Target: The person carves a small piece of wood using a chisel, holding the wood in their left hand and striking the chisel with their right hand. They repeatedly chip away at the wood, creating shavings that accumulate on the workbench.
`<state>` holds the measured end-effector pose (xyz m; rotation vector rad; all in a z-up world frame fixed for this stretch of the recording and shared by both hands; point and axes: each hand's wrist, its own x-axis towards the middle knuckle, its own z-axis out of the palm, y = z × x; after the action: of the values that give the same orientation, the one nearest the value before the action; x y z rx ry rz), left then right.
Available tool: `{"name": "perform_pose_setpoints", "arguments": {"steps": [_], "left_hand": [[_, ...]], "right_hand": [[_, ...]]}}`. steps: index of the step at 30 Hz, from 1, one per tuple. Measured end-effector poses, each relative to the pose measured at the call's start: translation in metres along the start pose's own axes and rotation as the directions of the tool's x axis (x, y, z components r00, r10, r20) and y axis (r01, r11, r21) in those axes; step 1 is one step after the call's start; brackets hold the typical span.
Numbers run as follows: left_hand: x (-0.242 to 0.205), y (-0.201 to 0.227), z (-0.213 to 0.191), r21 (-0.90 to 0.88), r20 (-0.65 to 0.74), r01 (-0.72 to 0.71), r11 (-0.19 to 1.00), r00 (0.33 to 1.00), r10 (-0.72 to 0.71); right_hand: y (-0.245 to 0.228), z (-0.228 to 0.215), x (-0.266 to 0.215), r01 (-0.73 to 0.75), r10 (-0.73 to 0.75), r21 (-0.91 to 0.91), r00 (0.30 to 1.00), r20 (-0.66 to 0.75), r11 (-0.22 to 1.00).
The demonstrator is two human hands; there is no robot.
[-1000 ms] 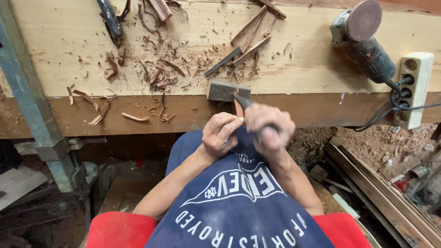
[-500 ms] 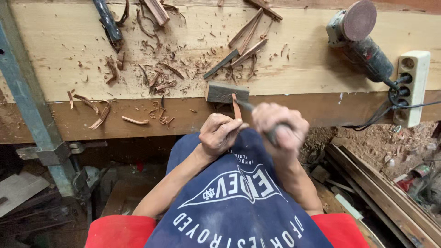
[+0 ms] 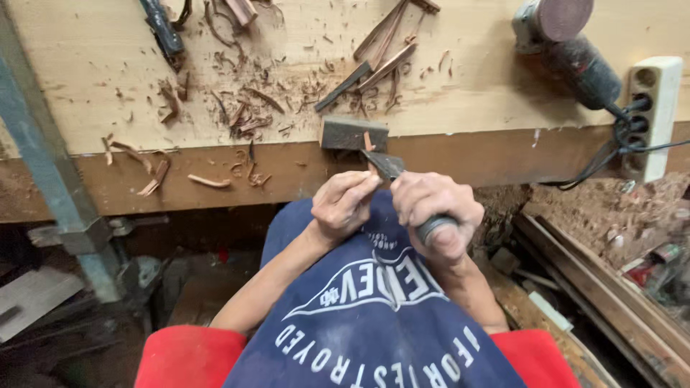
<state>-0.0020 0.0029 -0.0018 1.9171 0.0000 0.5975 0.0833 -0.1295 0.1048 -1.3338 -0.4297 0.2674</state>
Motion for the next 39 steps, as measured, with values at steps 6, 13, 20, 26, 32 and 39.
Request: {"name": "perform_pose_setpoints", "arguments": {"steps": [6, 13, 20, 26, 32, 39], "left_hand": [[-0.003, 0.003, 0.002, 0.033, 0.000, -0.023, 0.999, 1.000, 0.023], [0.000, -0.002, 0.012, -0.042, -0.033, -0.048, 0.998, 0.998, 0.047], [0.002, -0.004, 0.009, -0.007, -0.043, -0.047, 0.999, 0.998, 0.047], [-0.002, -0.002, 0.006, -0.012, -0.029, 0.002, 1.000, 1.000, -0.002], [0.002, 0.002, 0.001, -0.007, -0.018, -0.053, 0.999, 0.998, 0.053], [0.000, 0.002, 0.001, -0.018, 0.043, -0.082, 0.996, 0.996, 0.083]], "right_hand": [[-0.012, 0.002, -0.011, -0.017, 0.017, 0.014, 1.000, 0.001, 1.000], [-0.001, -0.004, -0.019, -0.007, 0.009, 0.043, 0.999, -0.038, 0.999], [0.048, -0.015, 0.003, -0.005, 0.051, 0.236, 0.981, -0.189, 0.972], [0.038, -0.001, -0.007, -0.020, 0.032, 0.125, 0.995, -0.094, 0.992], [0.031, -0.008, 0.006, -0.005, 0.022, 0.126, 0.992, -0.126, 0.992], [0.006, 0.002, -0.008, -0.013, 0.019, 0.135, 0.999, -0.043, 0.991]]}}
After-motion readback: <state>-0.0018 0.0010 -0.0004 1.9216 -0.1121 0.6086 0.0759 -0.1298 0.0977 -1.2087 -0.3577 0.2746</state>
